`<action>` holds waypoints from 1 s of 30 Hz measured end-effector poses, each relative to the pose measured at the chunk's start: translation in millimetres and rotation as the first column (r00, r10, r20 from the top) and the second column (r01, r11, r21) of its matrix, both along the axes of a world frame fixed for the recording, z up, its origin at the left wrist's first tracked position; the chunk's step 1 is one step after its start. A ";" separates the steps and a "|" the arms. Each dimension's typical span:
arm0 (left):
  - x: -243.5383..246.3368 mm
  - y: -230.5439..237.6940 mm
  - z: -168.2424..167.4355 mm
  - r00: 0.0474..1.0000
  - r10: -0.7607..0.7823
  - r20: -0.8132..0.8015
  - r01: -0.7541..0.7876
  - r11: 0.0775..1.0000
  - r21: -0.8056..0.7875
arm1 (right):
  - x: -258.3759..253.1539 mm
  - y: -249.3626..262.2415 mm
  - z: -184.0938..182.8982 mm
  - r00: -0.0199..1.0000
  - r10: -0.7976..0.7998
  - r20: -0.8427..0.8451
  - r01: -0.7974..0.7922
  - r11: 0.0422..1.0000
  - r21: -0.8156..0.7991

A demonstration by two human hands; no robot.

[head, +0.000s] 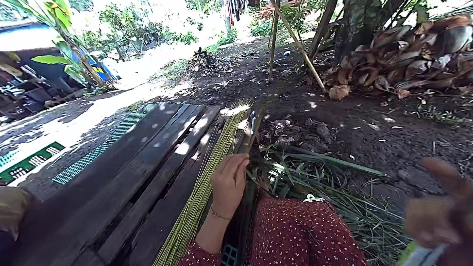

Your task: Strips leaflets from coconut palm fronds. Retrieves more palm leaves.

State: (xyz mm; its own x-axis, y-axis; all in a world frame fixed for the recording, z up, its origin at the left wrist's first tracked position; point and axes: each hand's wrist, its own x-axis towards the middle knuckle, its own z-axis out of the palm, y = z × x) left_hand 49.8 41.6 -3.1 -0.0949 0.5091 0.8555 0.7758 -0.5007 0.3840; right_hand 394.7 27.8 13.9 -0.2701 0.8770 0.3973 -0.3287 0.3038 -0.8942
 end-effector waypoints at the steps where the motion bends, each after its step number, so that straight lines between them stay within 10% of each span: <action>1: 7.0 -0.7 6.7 0.982 -0.067 0.176 0.062 0.997 0.037 | -19.8 -4.3 -2.6 0.993 0.120 0.019 -0.119 0.992 -0.043; 4: 35.4 -9.3 15.9 0.791 -0.301 0.533 0.261 0.953 0.151 | -66.1 -15.7 -20.1 0.945 0.322 -0.056 -0.327 0.937 -0.127; 9: 75.5 -30.9 1.1 0.607 -0.468 0.642 0.419 0.875 0.242 | -105.0 -16.6 -23.1 0.887 0.372 -0.274 -0.426 0.887 -0.177; 21: 100.8 -49.9 -15.7 0.634 -0.496 0.593 0.507 0.846 0.165 | -111.6 -14.1 -26.8 0.893 0.293 -0.343 -0.336 0.939 -0.072; 30: 96.4 -47.1 -23.7 0.626 -0.503 0.596 0.506 0.843 0.180 | -69.3 4.5 -27.1 0.918 0.013 -0.396 -0.153 0.933 -0.324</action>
State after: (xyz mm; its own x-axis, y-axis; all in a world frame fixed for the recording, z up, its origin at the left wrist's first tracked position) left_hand 146.2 -5.5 -26.8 -0.3094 0.6389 0.7043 0.0040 -0.7398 0.6728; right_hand 325.4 32.4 -13.2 -0.2372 0.9576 0.1638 -0.6752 -0.0413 -0.7364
